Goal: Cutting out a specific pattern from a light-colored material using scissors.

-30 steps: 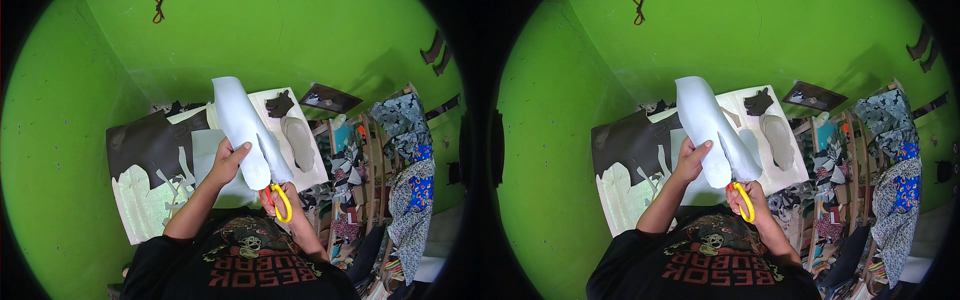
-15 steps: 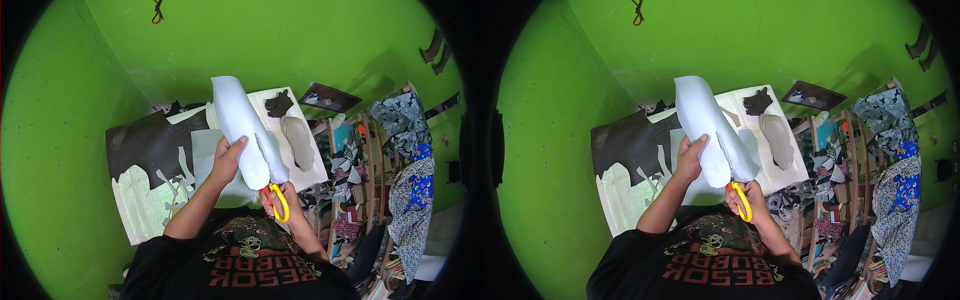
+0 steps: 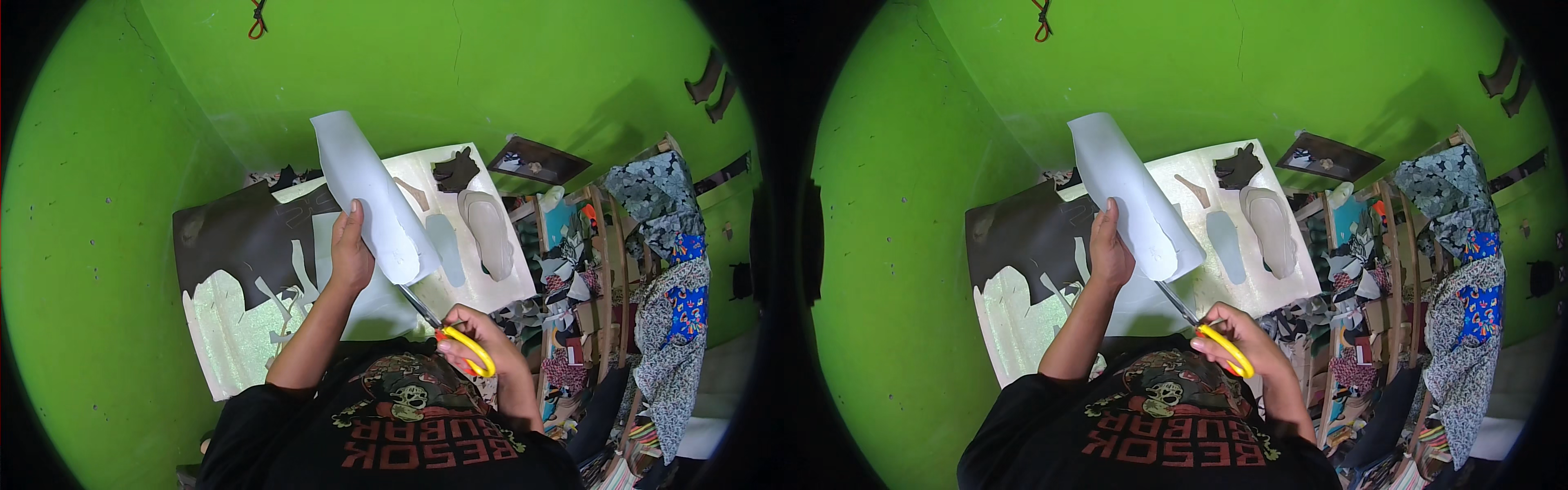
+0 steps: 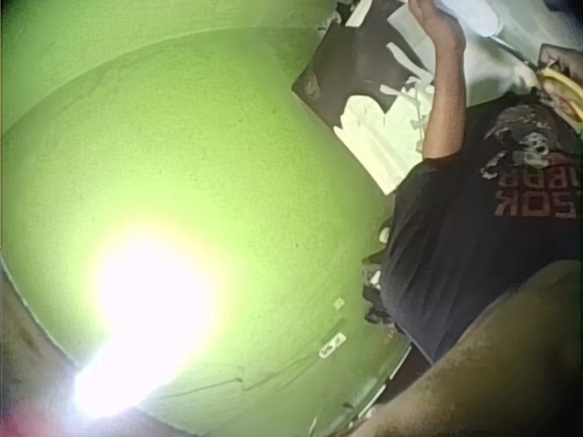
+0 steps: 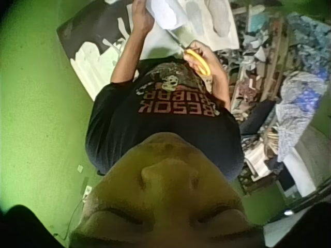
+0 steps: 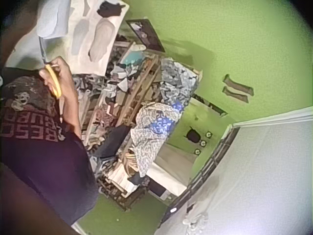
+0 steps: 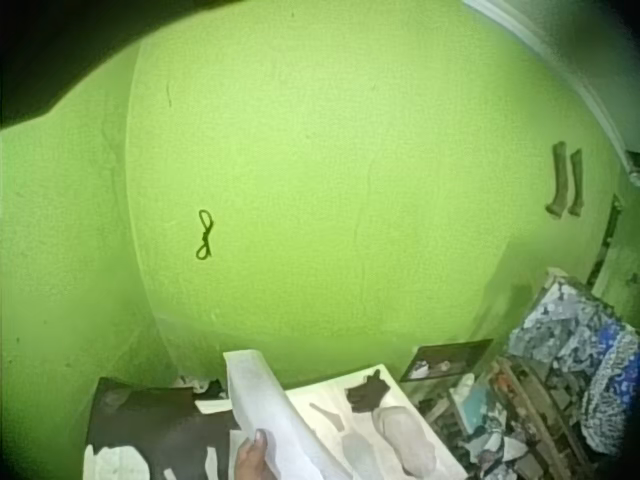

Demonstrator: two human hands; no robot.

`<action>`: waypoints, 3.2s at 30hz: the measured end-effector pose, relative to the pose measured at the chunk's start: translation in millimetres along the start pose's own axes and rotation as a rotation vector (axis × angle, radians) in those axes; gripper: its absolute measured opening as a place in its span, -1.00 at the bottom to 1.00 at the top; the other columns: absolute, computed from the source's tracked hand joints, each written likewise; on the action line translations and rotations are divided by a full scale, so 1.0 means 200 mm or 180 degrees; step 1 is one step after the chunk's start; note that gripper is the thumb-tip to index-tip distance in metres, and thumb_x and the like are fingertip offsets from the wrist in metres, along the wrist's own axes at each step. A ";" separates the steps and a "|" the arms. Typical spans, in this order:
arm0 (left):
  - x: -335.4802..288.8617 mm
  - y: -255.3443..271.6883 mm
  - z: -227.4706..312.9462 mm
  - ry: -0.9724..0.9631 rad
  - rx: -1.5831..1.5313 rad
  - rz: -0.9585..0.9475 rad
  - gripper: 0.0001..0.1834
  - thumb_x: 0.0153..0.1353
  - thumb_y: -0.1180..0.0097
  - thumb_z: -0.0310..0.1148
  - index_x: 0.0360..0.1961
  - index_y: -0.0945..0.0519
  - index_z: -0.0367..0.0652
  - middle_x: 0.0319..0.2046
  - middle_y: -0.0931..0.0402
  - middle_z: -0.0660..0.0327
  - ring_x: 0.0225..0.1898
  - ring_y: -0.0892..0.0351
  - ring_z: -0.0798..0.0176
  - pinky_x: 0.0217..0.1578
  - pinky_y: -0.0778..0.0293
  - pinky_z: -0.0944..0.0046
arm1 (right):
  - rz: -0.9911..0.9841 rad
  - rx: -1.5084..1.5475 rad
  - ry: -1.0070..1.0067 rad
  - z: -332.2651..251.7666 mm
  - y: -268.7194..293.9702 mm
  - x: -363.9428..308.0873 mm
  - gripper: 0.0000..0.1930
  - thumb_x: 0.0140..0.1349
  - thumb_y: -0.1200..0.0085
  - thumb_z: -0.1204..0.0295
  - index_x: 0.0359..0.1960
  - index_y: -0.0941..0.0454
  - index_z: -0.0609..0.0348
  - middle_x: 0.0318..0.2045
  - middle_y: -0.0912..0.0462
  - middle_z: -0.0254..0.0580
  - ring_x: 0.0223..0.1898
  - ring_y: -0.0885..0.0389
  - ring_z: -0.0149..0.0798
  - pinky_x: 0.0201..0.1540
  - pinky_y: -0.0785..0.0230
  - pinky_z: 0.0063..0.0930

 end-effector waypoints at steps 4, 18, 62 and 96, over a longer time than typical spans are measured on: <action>0.00 0.01 0.02 0.0055 0.0002 0.0112 -0.48 0.46 0.06 0.01 0.08 -0.46 -0.29 -0.08 -0.59 0.13 -0.08 -0.63 0.26 -0.03 -0.53 0.23 | -0.0369 -0.0253 -0.0268 -0.14 0.09 -0.10 -0.62 0.19 -0.34 0.39 -0.16 -0.34 0.20 -0.52 -0.51 -0.39 -0.65 -0.36 -0.60 -0.60 -0.23 -0.67; -0.01 -0.07 -0.04 0.0003 0.0759 0.0133 -0.50 0.49 0.12 0.03 0.06 -0.50 -0.22 -0.21 -0.59 0.26 -0.25 -0.57 0.43 -0.20 -0.52 0.36 | -0.0310 0.0627 0.0797 -0.22 0.06 -0.08 -0.29 0.18 -0.22 -0.15 -0.03 -0.22 0.23 -0.61 -0.42 -0.23 -0.76 -0.36 -0.43 -0.72 -0.22 -0.60; -0.21 -0.07 -0.21 0.0603 0.0689 -0.0521 -0.66 0.30 -0.23 -0.37 0.03 -0.53 -0.31 -0.11 -0.63 0.17 -0.08 -0.60 0.32 0.01 -0.50 0.22 | 0.0854 -0.0185 0.0947 -0.09 -0.04 0.14 -0.54 0.22 -0.29 0.51 -0.01 -0.22 0.14 -0.44 -0.40 -0.39 -0.58 -0.35 -0.57 -0.58 -0.18 -0.70; -0.13 -0.17 -0.16 0.0792 -0.0989 -0.0994 -0.38 0.47 0.17 0.02 0.33 -0.27 -0.26 0.23 -0.42 0.05 0.24 -0.45 0.04 0.29 -0.29 -0.06 | -0.0778 0.0696 0.0994 -0.18 0.14 0.26 -0.07 0.11 0.00 -0.42 0.10 -0.20 0.26 -0.46 -0.56 -0.18 -0.65 -0.54 -0.33 -0.66 -0.32 -0.57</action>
Point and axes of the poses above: each hand's wrist, its own x-axis towards the middle knuckle, its own y-axis out of the back of the hand, z = x × y, the point moved 2 cm from there along x, towards the middle knuckle
